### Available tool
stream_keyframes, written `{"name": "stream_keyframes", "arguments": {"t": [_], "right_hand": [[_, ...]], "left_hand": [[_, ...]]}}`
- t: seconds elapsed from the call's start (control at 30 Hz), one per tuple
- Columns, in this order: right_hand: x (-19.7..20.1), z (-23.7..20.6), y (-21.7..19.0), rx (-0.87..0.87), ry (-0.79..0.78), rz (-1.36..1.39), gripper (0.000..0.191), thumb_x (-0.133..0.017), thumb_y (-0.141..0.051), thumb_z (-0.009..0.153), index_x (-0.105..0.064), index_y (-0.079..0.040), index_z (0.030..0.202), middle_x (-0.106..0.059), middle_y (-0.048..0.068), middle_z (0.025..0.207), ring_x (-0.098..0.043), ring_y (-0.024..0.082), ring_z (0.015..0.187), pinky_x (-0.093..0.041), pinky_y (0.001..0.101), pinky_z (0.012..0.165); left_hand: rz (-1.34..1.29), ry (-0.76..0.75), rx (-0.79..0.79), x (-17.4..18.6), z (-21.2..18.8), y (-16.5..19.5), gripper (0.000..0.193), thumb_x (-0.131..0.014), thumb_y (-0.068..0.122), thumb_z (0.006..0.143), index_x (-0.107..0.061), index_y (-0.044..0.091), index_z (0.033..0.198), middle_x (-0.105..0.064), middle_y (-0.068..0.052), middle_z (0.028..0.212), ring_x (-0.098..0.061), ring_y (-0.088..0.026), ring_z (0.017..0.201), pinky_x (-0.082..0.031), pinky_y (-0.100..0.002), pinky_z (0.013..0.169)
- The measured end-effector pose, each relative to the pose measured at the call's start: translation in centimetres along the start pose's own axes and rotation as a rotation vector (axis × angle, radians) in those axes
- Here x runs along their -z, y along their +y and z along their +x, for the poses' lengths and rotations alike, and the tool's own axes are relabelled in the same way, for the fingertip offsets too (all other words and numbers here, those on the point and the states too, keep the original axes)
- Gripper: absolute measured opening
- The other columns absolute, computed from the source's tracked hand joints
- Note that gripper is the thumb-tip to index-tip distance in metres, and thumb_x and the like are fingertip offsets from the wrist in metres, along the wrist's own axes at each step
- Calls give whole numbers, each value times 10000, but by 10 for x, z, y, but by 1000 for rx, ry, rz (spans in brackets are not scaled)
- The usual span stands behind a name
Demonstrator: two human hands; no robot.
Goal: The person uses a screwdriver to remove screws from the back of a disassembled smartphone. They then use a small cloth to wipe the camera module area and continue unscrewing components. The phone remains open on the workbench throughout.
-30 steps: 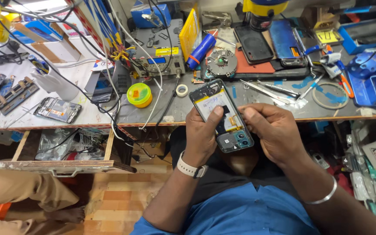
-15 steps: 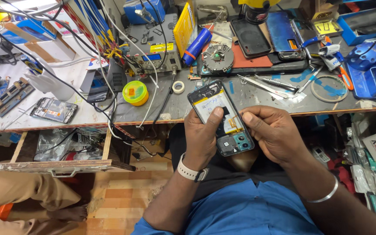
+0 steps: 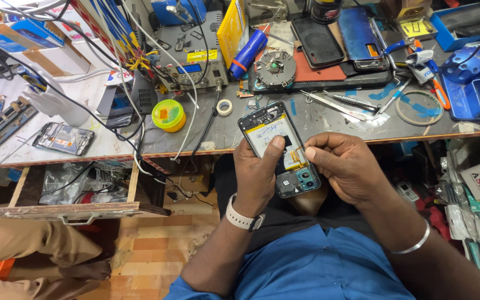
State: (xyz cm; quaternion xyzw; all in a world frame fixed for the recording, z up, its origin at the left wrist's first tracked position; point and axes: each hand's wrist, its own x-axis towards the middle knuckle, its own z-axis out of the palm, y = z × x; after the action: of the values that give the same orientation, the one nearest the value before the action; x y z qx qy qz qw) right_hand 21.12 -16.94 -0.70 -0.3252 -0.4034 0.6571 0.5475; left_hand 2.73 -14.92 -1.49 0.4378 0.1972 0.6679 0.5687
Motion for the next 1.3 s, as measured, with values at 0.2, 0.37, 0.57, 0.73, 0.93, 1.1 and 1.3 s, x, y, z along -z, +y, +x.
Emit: {"name": "stream_keyframes", "arguments": {"t": [0.2, 0.37, 0.57, 0.73, 0.93, 1.1, 1.3], "right_hand": [[-7, -2, 7, 61, 105, -159, 216, -673, -77, 965, -692, 82, 1110, -742, 105, 960, -691, 112, 822, -577, 238, 756], [-10, -3, 16, 143, 101, -377, 255, -712, -53, 934, -675, 61, 1159, -733, 94, 984, -687, 95, 862, -567, 229, 776], [5, -9, 15, 57, 58, -383, 235, -723, -68, 924, -708, 58, 1121, -764, 96, 993, -710, 108, 877, -583, 253, 803], [31, -9, -16, -89, 65, -504, 234, -740, -89, 880, -720, 38, 1076, -773, 82, 948, -713, 117, 849, -585, 263, 780], [39, 2, -41, -167, -188, -765, 224, -755, -134, 892, -752, 8, 1065, -773, 64, 933, -679, 98, 849, -564, 269, 777], [58, 29, -102, 162, 230, -1599, 233, -724, -191, 938, -763, -144, 1162, -746, 103, 1100, -681, 284, 999, -518, 425, 879], [139, 82, -169, 406, 233, -2527, 544, -785, -148, 682, -751, -259, 1214, -715, 22, 1231, -590, 257, 1246, -485, 455, 969]], "left_hand": [[31, 32, 5, 1, 0, 1, 199, -702, 121, 1008, -676, -11, 1154, -741, -73, 1080, -688, -109, 954, -562, -280, 879], [33, 146, 49, 8, -6, -12, 216, -706, 118, 983, -663, 0, 1157, -736, -59, 1065, -680, -102, 938, -553, -282, 858], [-79, 36, 202, 27, -22, -13, 297, -719, 131, 1025, -656, -78, 1225, -729, -127, 1127, -701, -168, 991, -571, -331, 905], [-361, -306, 598, 49, -17, 9, 501, -647, 336, 948, -598, -34, 1281, -738, -157, 1149, -745, -234, 1010, -626, -405, 831], [-37, -418, 703, 48, -2, 11, 397, -712, 213, 978, -627, -60, 1254, -733, -130, 1077, -707, -177, 934, -587, -344, 818], [112, -298, 637, 46, 12, 17, 310, -719, 158, 924, -652, -32, 1159, -746, -90, 1006, -707, -126, 871, -575, -287, 799], [65, -237, 502, 52, 21, 42, 249, -702, 130, 951, -660, -35, 1133, -740, -80, 991, -698, -117, 872, -567, -283, 810]]}}
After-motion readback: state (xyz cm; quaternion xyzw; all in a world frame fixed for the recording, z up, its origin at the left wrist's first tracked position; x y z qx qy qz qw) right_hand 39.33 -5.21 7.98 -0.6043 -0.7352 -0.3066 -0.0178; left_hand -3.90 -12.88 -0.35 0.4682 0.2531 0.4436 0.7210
